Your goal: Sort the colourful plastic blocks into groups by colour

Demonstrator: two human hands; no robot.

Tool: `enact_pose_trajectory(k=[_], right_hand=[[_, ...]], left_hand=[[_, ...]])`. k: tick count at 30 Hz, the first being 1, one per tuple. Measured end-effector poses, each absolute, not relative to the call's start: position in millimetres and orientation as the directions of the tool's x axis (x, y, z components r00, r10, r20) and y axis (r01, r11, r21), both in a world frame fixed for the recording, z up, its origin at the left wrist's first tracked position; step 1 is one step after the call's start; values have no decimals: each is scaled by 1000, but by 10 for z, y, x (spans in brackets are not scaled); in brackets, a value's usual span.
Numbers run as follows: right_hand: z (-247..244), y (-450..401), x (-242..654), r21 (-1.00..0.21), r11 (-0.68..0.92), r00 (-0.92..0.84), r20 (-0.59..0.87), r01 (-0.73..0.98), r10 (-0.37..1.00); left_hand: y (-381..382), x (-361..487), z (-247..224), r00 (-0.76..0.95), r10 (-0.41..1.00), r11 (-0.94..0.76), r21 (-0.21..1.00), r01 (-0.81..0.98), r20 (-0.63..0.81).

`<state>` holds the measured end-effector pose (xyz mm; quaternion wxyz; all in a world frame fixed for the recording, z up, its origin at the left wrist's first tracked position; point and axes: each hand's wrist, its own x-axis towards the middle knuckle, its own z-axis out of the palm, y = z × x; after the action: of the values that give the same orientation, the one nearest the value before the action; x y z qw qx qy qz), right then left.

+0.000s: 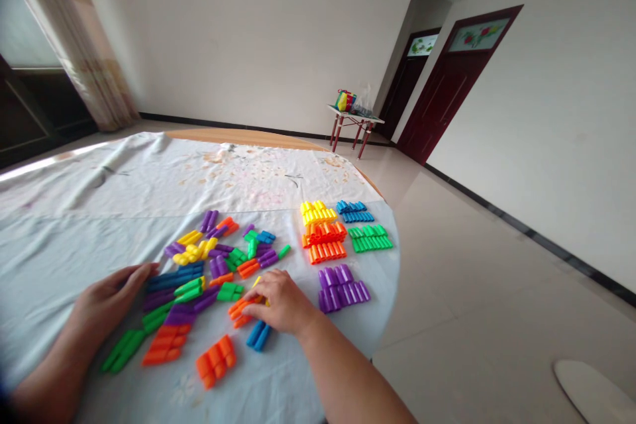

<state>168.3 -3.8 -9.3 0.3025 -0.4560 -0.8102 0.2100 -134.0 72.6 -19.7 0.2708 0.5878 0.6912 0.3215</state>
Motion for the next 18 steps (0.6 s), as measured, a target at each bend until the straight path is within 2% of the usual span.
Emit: enact_pose_trajectory(k=[5,18], right_hand=[[-146,-50,1687,-641,483,-330,352,597,876],[-105,-73,1703,-663,455,-312,332,594,890]], left_hand=[[684,-1304,-166,-164,986,94,768,634,15],[689,-1300,-261,-178,981,50,786,617,77]])
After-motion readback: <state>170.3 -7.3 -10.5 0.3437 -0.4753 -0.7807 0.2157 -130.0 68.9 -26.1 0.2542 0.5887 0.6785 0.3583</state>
